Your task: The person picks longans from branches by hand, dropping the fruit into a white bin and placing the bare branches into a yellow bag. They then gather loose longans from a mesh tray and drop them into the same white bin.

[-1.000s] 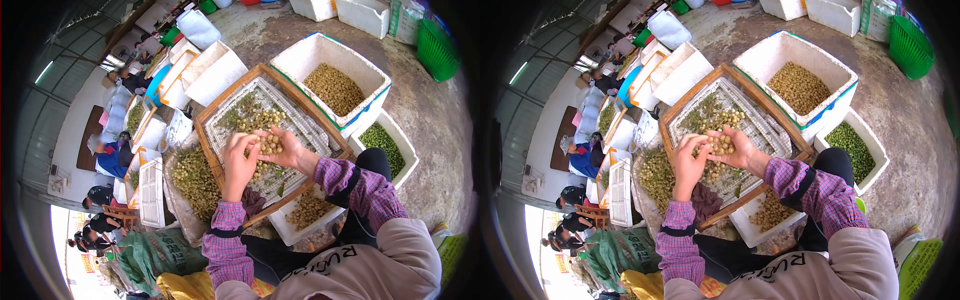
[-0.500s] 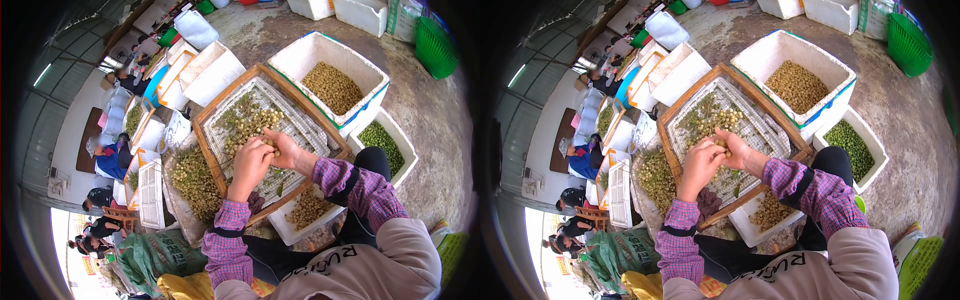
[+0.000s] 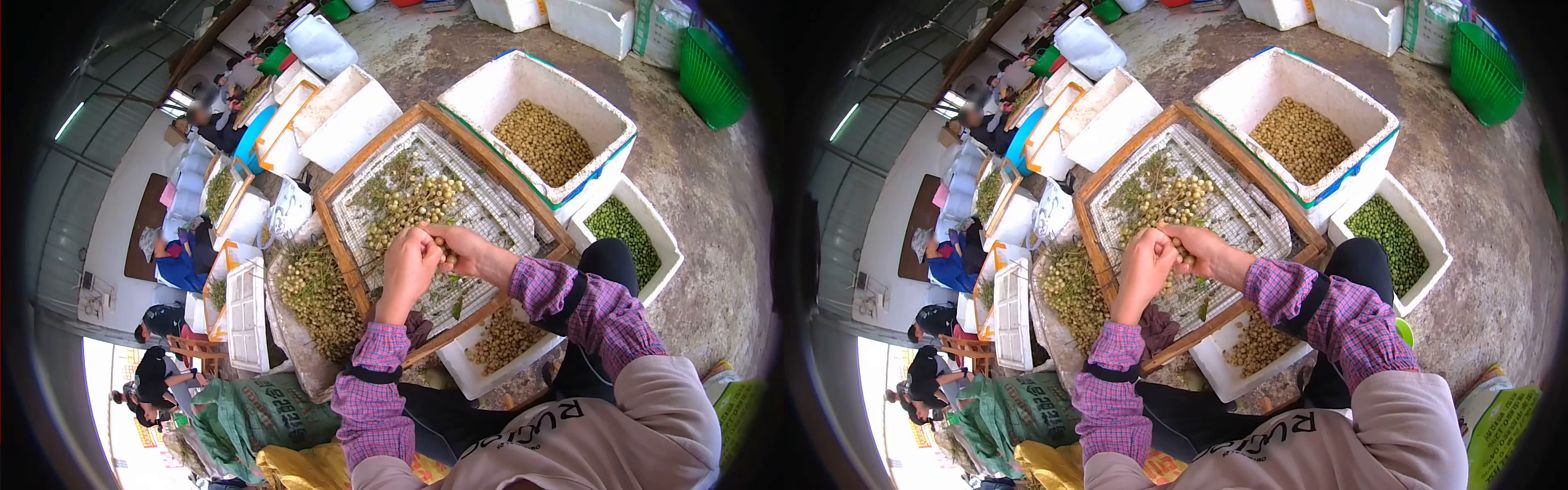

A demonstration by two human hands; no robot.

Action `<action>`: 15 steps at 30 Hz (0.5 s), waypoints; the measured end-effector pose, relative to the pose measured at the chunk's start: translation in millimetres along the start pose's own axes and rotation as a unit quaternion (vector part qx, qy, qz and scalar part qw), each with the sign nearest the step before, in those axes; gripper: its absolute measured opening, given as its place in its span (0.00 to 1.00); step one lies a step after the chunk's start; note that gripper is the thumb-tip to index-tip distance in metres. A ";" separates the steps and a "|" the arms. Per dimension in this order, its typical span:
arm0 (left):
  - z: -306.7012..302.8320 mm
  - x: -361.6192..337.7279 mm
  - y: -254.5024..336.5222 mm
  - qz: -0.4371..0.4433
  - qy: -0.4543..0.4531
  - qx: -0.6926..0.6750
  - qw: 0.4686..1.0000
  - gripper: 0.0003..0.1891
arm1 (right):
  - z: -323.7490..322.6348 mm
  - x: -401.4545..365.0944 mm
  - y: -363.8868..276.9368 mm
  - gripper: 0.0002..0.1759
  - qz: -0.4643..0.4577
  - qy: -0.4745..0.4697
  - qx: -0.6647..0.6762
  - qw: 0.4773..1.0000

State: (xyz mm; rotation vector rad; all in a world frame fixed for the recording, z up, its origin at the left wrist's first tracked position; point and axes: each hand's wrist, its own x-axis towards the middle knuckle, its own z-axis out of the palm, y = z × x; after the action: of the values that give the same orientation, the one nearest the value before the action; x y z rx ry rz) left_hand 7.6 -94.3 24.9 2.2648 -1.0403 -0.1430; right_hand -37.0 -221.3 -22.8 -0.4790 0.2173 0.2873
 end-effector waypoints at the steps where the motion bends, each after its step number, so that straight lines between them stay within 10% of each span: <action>1: 0.1 -0.4 1.1 -0.006 0.014 0.014 1.000 0.07 | 1.1 -1.2 -0.4 0.13 -0.020 0.019 -0.019 0.999; 15: 7.4 8.8 -23.9 -0.085 0.145 -0.068 0.984 0.11 | 6.6 -4.8 -2.0 0.05 -0.080 0.069 -0.016 0.994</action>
State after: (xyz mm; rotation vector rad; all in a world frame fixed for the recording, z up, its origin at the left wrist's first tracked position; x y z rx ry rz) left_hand 26.4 -92.6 6.3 2.1683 -0.6667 0.0440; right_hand -39.9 -220.9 -14.9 -0.5447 0.3072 0.1010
